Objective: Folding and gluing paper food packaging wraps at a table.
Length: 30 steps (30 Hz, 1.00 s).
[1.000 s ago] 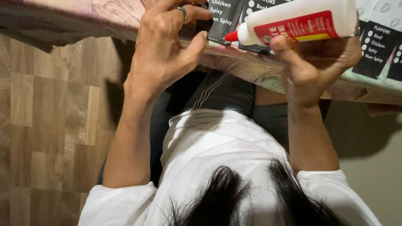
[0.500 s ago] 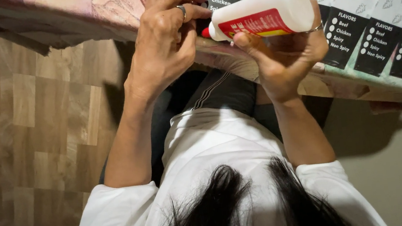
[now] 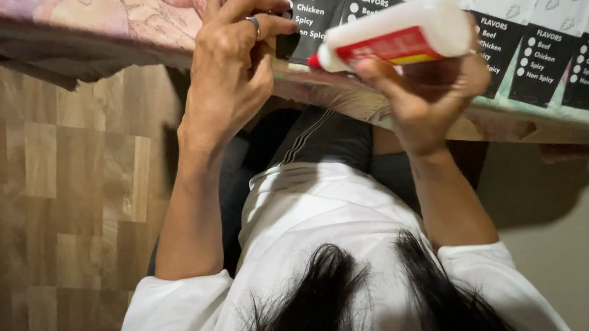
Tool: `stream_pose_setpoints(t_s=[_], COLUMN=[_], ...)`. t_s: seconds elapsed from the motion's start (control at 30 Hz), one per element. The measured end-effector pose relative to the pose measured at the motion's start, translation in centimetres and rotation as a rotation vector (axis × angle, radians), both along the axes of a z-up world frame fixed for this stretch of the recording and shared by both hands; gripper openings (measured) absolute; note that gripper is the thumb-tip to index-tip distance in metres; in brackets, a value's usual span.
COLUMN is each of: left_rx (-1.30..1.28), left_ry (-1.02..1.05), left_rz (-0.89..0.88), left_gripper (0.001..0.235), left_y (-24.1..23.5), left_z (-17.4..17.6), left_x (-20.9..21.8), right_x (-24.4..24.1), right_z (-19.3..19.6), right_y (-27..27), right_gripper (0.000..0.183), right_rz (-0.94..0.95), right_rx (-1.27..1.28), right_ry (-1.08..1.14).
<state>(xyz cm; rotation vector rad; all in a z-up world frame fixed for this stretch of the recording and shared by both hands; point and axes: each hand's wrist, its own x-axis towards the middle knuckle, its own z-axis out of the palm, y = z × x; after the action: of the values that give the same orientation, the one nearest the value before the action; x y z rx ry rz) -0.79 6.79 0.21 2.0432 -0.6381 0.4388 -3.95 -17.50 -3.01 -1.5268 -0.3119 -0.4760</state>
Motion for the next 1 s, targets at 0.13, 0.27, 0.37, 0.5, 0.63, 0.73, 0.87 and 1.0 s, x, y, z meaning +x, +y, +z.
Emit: stream_pose_setpoints(t_s=[0.13, 0.27, 0.37, 0.5, 0.63, 0.73, 0.87, 1.0], left_rx=[0.023, 0.01, -0.016, 0.073, 0.205, 0.322, 0.155, -0.064], left_ry=[0.0, 0.007, 0.042, 0.119, 0.06, -0.238, -0.138, -0.274], left_rz=[0.002, -0.013, -0.05, -0.015, 0.01, 0.11, -0.118, -0.422], left_gripper=[0.031, 0.034, 0.031, 0.028, 0.033, 0.026, 0.027, 0.011], left_y=[-0.1, 0.0, -0.1, -1.5, -3.8, -8.2, -16.8, -27.3], left_z=[0.4, 0.4, 0.2, 1.9, 2.3, 3.4, 3.9, 2.8], left_x=[-0.2, -0.2, -0.1, -0.5, -1.1, -1.1, -1.1, -0.5], right_x=[1.2, 1.1, 0.3, -1.1, -4.1, -5.3, -5.7, -5.0], right_z=[0.6, 2.8, 1.7, 2.5, 1.4, 4.2, 3.8, 2.1], right_y=[1.8, 2.6, -0.7, -9.4, -25.3, -32.0, -37.9, -40.4], right_gripper=[0.081, 0.063, 0.064, 0.039, 0.06, 0.025, 0.025, 0.063], right_rz=[-0.072, -0.013, -0.18, -0.391, -0.438, -0.572, -0.502, -0.675], right_rx=[-0.237, -0.118, -0.037, 0.245, 0.106, -0.198, -0.481, -1.186], right_ry=[-0.104, 0.008, 0.07, 0.019, -0.131, -0.045, 0.23, 0.246])
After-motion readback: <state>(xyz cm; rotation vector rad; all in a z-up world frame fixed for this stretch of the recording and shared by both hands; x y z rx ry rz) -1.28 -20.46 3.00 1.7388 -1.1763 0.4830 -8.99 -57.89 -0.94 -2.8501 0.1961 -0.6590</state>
